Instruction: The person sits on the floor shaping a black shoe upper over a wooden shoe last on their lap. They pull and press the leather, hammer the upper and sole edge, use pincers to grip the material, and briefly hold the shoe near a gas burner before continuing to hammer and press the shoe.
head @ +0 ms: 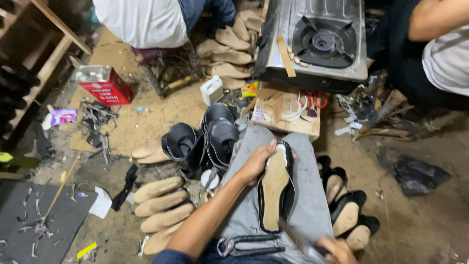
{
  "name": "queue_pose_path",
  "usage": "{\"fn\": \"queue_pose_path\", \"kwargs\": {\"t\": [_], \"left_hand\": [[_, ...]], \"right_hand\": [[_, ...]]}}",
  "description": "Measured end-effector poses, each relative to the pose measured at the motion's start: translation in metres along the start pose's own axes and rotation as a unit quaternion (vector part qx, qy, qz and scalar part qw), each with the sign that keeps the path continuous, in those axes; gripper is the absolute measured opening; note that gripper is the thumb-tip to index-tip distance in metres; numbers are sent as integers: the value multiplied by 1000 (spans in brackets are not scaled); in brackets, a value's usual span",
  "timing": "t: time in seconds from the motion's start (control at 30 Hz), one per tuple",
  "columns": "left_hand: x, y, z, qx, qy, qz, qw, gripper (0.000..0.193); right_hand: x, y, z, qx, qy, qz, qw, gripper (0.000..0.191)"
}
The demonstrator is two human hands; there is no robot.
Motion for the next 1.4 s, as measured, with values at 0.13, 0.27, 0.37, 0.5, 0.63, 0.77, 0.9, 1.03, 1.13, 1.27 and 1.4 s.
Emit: {"fn": "queue_pose_path", "kwargs": {"t": [0.13, 0.27, 0.37, 0.5, 0.63, 0.77, 0.9, 1.03, 1.13, 1.27, 1.4], "left_hand": [[-11, -41, -19, -61, 58, -7, 996, 72], [-16, -99, -51, -183, 121, -19, 976, 80], [-18, -124, -90, -283, 172, -30, 943, 79], [-8, -153, -99, -97, 72, -160, 980, 78], [-21, -179, -82, 105, -22, -217, 970, 72], [-44, -174, -82, 113, -53, -222, 967, 68], [-41, -179, -80, 146, -121, -289, 938, 70], [-36, -165, -74, 54, -106, -227, 967, 66], [-43, -166, -77, 93, -93, -227, 965, 66], [-51, -171, -87, 185, -96, -232, 950, 68], [-58, -180, -92, 290, -113, -243, 919, 66]], "right_hand": [[-12, -35, 2, -228, 181, -223, 931, 23], [75, 30, 72, 40, -197, -190, 961, 55], [103, 29, 32, 548, -273, -278, 740, 64], [107, 33, -3, 679, -336, -269, 595, 56], [101, 46, 2, 566, -398, -283, 664, 62], [135, 94, 48, 194, -425, -253, 847, 67], [186, 177, 64, -23, -400, -3, 916, 73], [185, 194, 61, -107, -414, 12, 904, 75], [174, 186, 54, -98, -423, 11, 901, 75], [162, 170, 43, -25, -436, 15, 900, 72], [148, 128, 31, 294, -439, -63, 847, 69]]}}
Point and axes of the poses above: each hand's wrist, its own x-axis towards the middle knuckle, its own z-axis out of the back of the hand, y = z × x, the point moved 10 cm from there along x, towards the middle knuckle, and after that the axes turned 7 degrees about -y, right-handed, at the moved point
